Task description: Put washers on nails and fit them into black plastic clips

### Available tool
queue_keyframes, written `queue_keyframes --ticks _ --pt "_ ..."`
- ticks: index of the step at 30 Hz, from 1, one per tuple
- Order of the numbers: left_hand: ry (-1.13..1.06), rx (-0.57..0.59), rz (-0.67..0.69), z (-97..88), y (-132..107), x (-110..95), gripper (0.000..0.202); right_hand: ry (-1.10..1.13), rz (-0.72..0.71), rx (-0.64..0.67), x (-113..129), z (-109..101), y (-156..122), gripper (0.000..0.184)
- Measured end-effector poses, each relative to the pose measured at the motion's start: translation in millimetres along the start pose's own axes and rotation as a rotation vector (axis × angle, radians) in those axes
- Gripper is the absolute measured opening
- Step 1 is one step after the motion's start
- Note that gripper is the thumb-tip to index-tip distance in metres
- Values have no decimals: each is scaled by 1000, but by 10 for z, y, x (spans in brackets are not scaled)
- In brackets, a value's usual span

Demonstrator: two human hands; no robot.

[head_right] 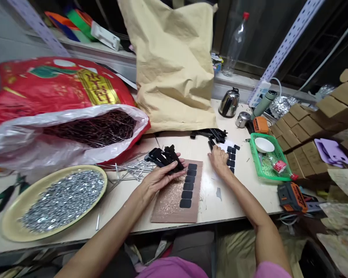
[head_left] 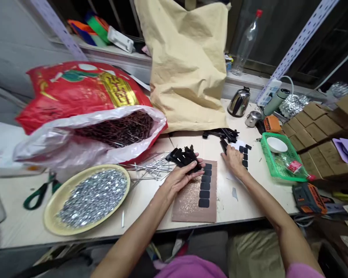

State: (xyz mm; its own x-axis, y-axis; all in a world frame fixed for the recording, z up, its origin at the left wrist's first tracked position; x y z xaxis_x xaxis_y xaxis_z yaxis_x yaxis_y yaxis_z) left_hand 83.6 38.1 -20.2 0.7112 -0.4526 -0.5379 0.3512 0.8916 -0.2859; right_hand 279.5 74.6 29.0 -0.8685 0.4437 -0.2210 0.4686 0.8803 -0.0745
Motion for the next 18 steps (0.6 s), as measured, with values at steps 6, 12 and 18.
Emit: queue_keyframes --ticks 6,12,18 --pt "111 -108 141 -243 96 -126 43 185 -187 -110 -31 -307 -217 26" --pt "398 -81 214 -301 -3 -262 37 511 -758 166 512 -713 -678 23" --pt "488 -55 133 -427 -294 -233 44 619 -767 250 1108 -651 -877 12"
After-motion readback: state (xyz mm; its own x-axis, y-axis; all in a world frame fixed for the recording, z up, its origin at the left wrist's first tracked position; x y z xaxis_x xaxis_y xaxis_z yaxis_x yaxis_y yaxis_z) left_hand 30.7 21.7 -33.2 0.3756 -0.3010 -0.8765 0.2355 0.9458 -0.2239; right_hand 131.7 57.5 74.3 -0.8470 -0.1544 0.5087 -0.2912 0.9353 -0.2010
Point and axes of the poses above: each hand's wrist, its own y-axis towards the middle knuckle, its own z-axis out of the palm, x = y × z, the point moved 6 cm from there along y, towards the middle knuckle, and after that the axes turned 10 degrees about z, right-handed, at the moved point
